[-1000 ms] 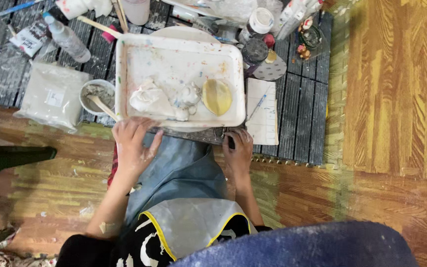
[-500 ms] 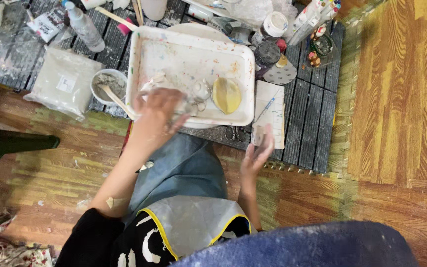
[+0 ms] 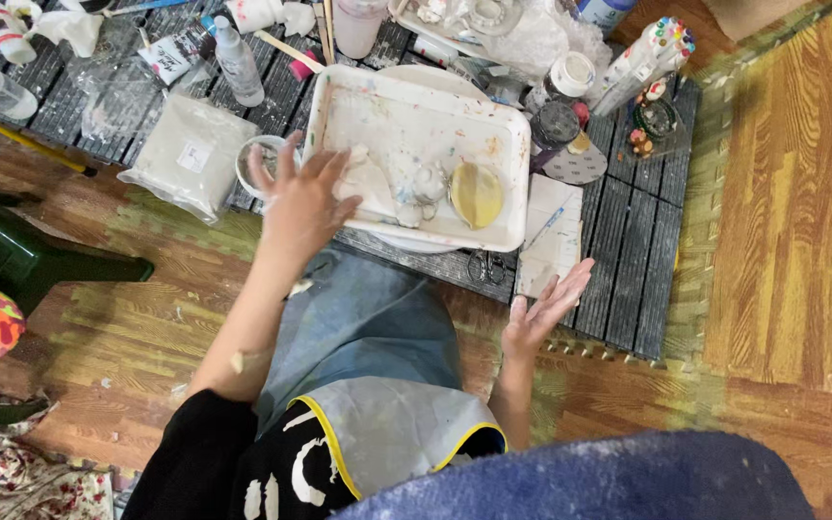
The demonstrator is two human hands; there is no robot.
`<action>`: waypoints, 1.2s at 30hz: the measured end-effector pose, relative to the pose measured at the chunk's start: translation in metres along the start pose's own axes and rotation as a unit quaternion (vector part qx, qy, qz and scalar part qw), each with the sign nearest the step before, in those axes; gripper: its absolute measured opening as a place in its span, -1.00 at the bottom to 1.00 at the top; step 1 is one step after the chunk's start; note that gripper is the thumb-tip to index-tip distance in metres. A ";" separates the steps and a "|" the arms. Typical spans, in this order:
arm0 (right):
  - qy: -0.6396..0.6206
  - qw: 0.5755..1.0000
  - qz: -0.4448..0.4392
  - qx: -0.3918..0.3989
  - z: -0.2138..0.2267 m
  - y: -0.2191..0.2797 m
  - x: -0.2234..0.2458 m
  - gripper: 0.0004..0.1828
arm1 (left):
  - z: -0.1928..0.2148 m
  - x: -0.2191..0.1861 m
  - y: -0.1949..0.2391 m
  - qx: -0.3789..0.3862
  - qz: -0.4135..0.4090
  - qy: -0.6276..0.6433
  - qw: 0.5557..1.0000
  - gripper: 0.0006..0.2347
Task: The person sits on the floor and shapes a small white clay figurine with their hands. They then open a paint palette, select a color with a brush, and begin painting the figurine.
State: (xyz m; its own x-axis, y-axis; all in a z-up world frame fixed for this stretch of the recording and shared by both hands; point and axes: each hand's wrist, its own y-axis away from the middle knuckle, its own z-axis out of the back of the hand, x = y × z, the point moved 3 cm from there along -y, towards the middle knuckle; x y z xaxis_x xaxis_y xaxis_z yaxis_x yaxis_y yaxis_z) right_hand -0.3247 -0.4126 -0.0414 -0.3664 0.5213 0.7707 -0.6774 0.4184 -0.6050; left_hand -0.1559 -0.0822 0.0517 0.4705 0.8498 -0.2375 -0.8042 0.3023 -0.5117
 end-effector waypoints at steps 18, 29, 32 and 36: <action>-0.574 0.683 -0.215 0.398 -0.161 -0.025 0.089 -0.20 | -0.033 -0.018 0.060 0.014 0.207 0.721 0.661 -0.75; -0.476 0.778 -0.206 0.355 -0.175 -0.039 0.081 -0.07 | -0.025 -0.031 0.059 0.147 0.254 0.833 0.469 -0.65; -0.433 0.801 -0.209 0.358 -0.170 -0.028 0.079 -0.19 | -0.017 -0.032 0.057 0.158 0.193 0.813 0.527 -0.68; -0.322 0.847 -0.191 0.378 -0.168 -0.012 0.076 -0.41 | -0.023 -0.028 0.060 0.123 0.195 0.795 0.562 -0.70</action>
State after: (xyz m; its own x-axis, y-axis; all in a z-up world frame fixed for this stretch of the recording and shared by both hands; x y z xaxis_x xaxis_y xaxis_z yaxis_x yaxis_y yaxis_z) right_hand -0.2366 -0.2531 -0.0094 -0.1360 -0.1591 0.9778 -0.9503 -0.2582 -0.1742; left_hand -0.2092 -0.0977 0.0088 -0.1864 -0.5273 -0.8290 -0.8923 0.4439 -0.0817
